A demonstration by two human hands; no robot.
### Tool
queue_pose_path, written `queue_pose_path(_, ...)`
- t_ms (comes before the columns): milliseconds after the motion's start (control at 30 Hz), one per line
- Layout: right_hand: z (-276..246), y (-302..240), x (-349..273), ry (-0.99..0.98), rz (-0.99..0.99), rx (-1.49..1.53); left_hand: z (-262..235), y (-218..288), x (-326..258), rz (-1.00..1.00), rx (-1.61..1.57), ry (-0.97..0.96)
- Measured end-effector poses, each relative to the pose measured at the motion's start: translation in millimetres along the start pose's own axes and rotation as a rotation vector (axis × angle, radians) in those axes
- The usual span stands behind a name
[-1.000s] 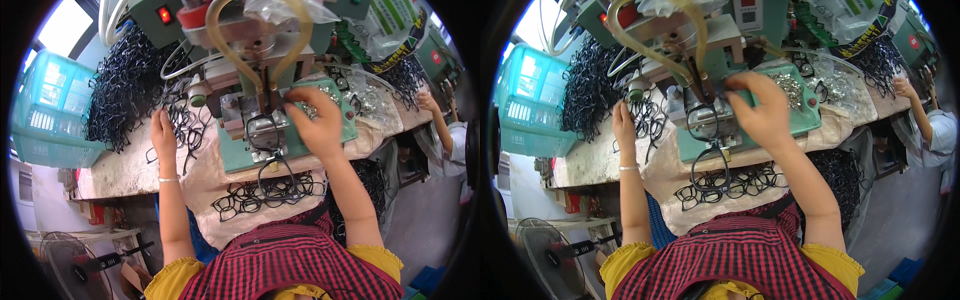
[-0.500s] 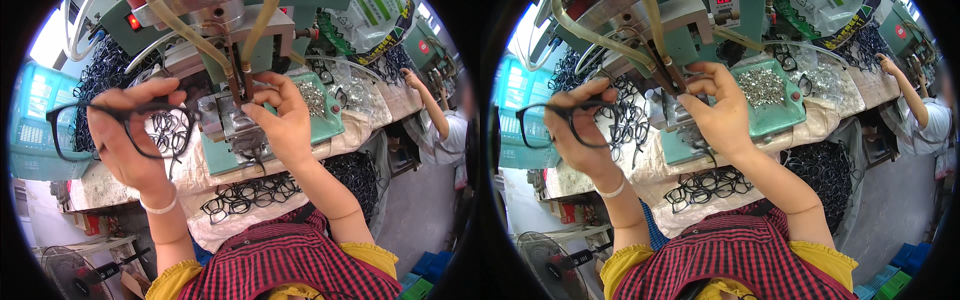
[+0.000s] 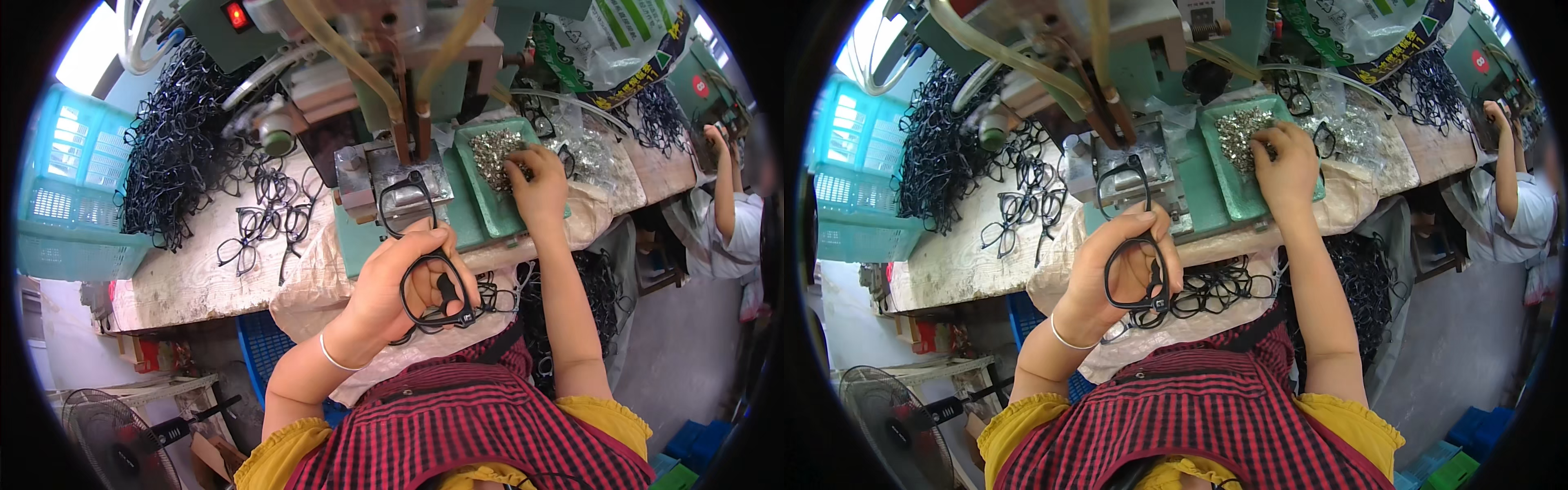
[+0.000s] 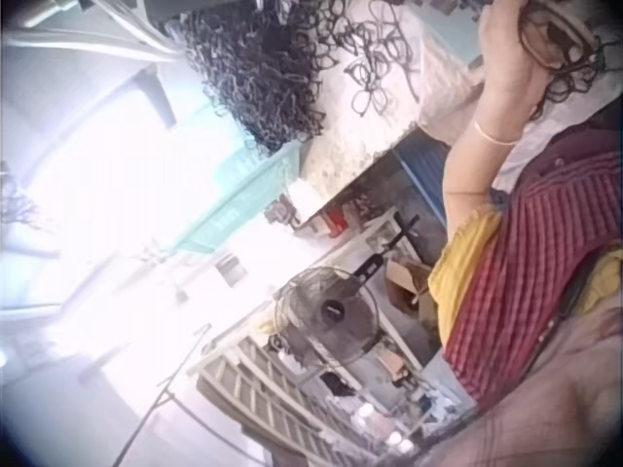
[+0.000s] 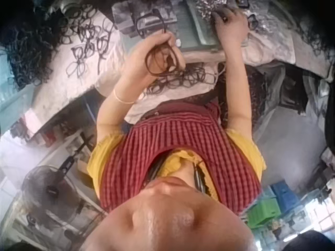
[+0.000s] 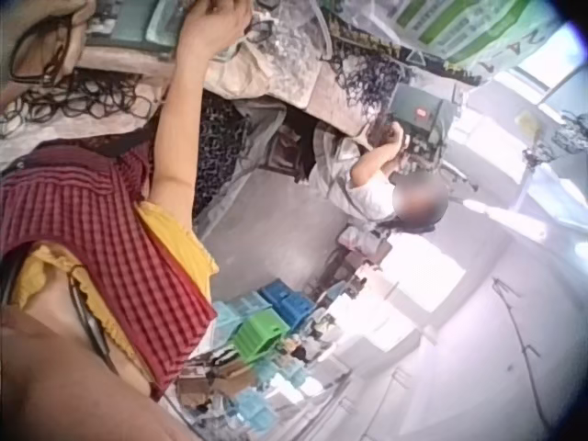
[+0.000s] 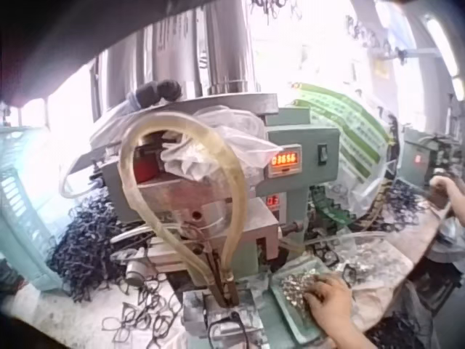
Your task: The person repeatedly picks up black eyeglass frames and small metal screws, places the frames into a green machine, and presses a lever to secure the screws. The person then removes the assembled glasses and places them on the table, repeating the process for multiple frames.
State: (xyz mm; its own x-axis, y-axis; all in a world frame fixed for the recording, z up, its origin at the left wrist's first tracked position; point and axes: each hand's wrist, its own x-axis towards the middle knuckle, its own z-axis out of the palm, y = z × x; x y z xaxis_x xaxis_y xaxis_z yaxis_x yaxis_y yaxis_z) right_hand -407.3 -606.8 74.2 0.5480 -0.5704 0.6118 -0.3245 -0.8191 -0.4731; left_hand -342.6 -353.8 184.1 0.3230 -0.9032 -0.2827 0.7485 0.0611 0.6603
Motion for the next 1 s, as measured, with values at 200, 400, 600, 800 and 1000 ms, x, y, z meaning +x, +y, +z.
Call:
queue_pose_path(200, 19.2, -0.7, 31.9, -0.029, 0.026, 0.068, -14.0, -2.3, 0.0, 0.011, 0.088, -0.037)
queue_pose_path(400, -7.2, -18.4, -9.7, -0.02, 0.287, 0.29, -68.6, -34.5, -69.9, 0.398, 0.351, 0.256)
queue_pose_path(600, 8.3, 4.1, -2.9, 0.179, 0.581, 1.041, -90.2, 43.5, -102.1, 0.982, 0.869, 1.032)
queue_pose_path(800, 5.1, -44.5, 8.8, 0.014, 0.329, 0.829, -159.8, 51.5, -47.6, 0.691, 1.978, 0.934)
queue_pose_path(1000, -48.6, -22.3, -33.0, 0.018, 0.219, 0.31, -210.2, 25.2, -47.1, 0.632, 1.962, 1.124)
